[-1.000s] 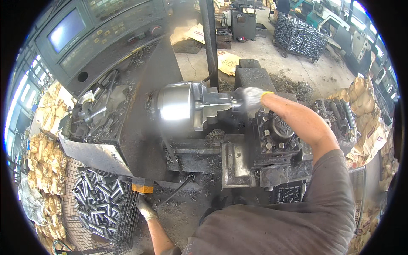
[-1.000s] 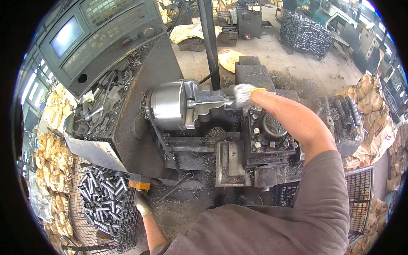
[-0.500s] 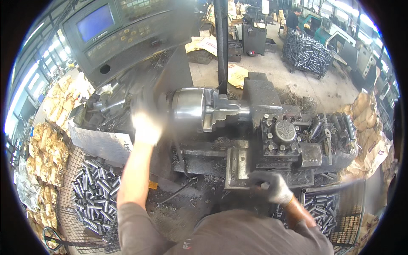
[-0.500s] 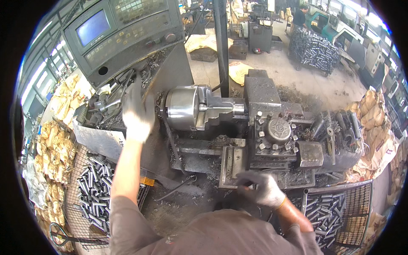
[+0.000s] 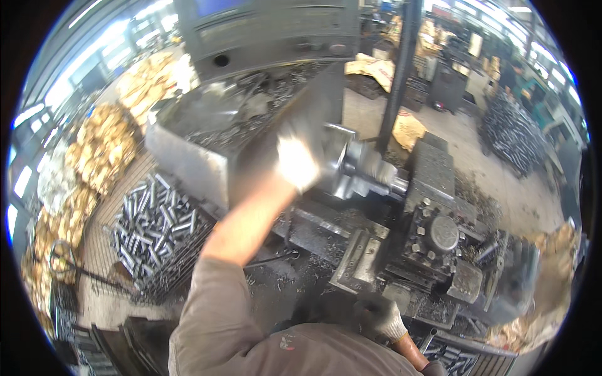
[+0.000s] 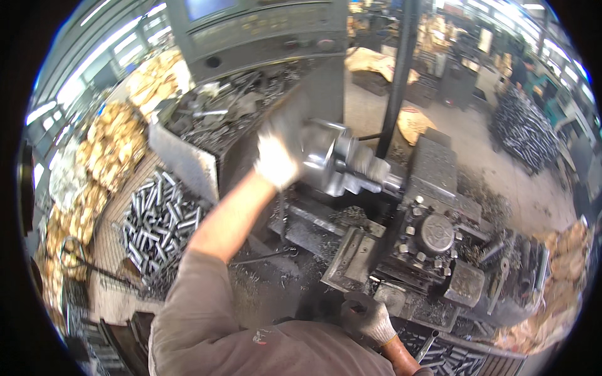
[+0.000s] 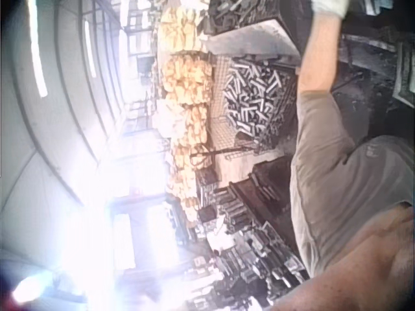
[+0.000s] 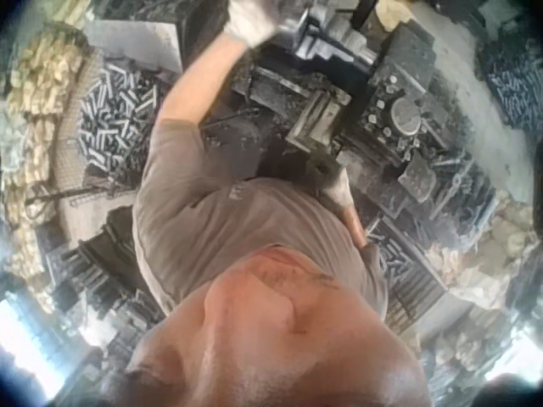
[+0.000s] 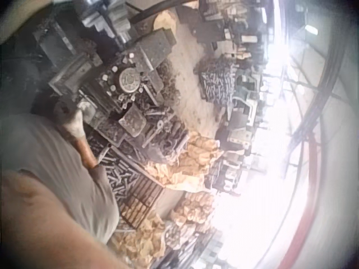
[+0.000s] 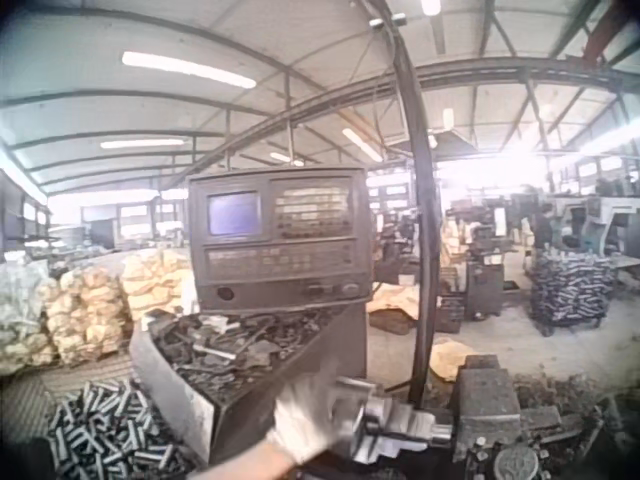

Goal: The person repeatedly loads cylindrical metal blanks into a lathe chuck, operates the machine controls, and removes the finished parts. They place the processed metal pieces into a wire basket nearby.

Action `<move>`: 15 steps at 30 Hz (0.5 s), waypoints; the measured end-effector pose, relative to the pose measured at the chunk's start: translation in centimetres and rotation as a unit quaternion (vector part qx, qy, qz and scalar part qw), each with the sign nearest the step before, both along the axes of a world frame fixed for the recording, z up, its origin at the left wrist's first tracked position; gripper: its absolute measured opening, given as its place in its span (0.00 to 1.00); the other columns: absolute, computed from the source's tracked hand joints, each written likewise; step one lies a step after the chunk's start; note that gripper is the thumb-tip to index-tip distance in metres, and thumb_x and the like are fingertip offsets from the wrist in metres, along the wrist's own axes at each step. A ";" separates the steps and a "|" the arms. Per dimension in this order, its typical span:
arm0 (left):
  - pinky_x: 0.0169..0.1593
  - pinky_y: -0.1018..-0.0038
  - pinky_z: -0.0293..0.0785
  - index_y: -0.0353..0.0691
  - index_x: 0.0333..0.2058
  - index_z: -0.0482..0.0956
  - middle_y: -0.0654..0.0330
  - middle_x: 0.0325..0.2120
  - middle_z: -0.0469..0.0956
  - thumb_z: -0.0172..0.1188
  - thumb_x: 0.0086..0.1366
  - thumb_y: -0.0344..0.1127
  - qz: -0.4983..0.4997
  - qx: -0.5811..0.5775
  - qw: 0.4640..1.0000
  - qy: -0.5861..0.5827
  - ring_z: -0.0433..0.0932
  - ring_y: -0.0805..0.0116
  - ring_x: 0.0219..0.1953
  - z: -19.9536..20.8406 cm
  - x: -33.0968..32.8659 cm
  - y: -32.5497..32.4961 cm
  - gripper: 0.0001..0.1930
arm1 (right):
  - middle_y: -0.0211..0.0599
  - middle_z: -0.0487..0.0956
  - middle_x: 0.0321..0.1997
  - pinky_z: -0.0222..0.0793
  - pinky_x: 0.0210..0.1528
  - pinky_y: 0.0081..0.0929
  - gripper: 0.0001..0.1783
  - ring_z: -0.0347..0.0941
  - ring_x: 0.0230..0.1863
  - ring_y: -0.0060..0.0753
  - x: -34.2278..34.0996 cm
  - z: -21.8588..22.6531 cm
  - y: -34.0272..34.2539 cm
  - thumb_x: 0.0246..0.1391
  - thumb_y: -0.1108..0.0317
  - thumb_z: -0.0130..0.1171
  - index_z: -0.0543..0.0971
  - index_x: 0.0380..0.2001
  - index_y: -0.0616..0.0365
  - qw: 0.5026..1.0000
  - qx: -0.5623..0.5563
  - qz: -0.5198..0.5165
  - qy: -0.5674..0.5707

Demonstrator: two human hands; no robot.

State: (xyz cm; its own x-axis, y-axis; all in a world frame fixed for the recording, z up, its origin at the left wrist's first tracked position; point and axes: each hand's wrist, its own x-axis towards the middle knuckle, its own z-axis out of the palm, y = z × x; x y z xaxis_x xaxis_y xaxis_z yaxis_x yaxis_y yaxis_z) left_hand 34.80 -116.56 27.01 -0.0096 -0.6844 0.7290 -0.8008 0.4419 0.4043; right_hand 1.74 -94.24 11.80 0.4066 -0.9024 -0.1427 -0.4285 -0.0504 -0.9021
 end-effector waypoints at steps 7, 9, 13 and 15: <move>0.49 0.54 0.84 0.47 0.53 0.84 0.46 0.45 0.87 0.66 0.68 0.48 0.233 0.483 0.832 0.145 0.86 0.41 0.48 -32.9 2.8 36.7 0.19 | 0.44 0.89 0.37 0.84 0.43 0.29 0.17 0.88 0.37 0.29 8.8 -2.0 -1.7 0.59 0.71 0.70 0.85 0.51 0.64 0.943 -0.106 0.316 0.001; 0.58 0.56 0.81 0.48 0.59 0.83 0.46 0.53 0.86 0.63 0.71 0.54 0.366 0.491 0.722 0.322 0.83 0.47 0.59 -38.5 2.7 50.9 0.24 | 0.43 0.89 0.36 0.84 0.43 0.28 0.17 0.87 0.36 0.28 12.4 -3.2 -0.4 0.60 0.71 0.70 0.85 0.51 0.64 0.923 -0.101 0.369 -0.029; 0.53 0.56 0.83 0.46 0.54 0.86 0.46 0.47 0.88 0.60 0.70 0.59 0.693 0.474 0.354 0.412 0.88 0.49 0.53 -46.0 -4.3 81.5 0.26 | 0.40 0.90 0.37 0.84 0.46 0.30 0.19 0.88 0.39 0.29 21.8 -3.5 6.5 0.59 0.68 0.70 0.85 0.52 0.64 0.858 -0.032 0.509 0.057; 0.45 0.51 0.81 0.33 0.44 0.86 0.41 0.39 0.88 0.61 0.70 0.51 0.751 0.139 0.257 0.592 0.89 0.48 0.43 -46.5 -12.3 91.9 0.23 | 0.40 0.91 0.38 0.84 0.49 0.29 0.20 0.89 0.40 0.31 26.2 -4.2 11.9 0.59 0.65 0.70 0.85 0.52 0.63 0.804 -0.040 0.590 0.070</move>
State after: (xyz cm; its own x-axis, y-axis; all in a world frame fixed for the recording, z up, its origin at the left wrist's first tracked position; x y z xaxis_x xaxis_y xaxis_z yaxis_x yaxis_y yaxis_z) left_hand 22.49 -24.68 -19.54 0.5335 0.7056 -0.4664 0.7740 -0.1849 0.6056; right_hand 27.93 -82.30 7.56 0.9707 0.0901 -0.2226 -0.1377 -0.5508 -0.8232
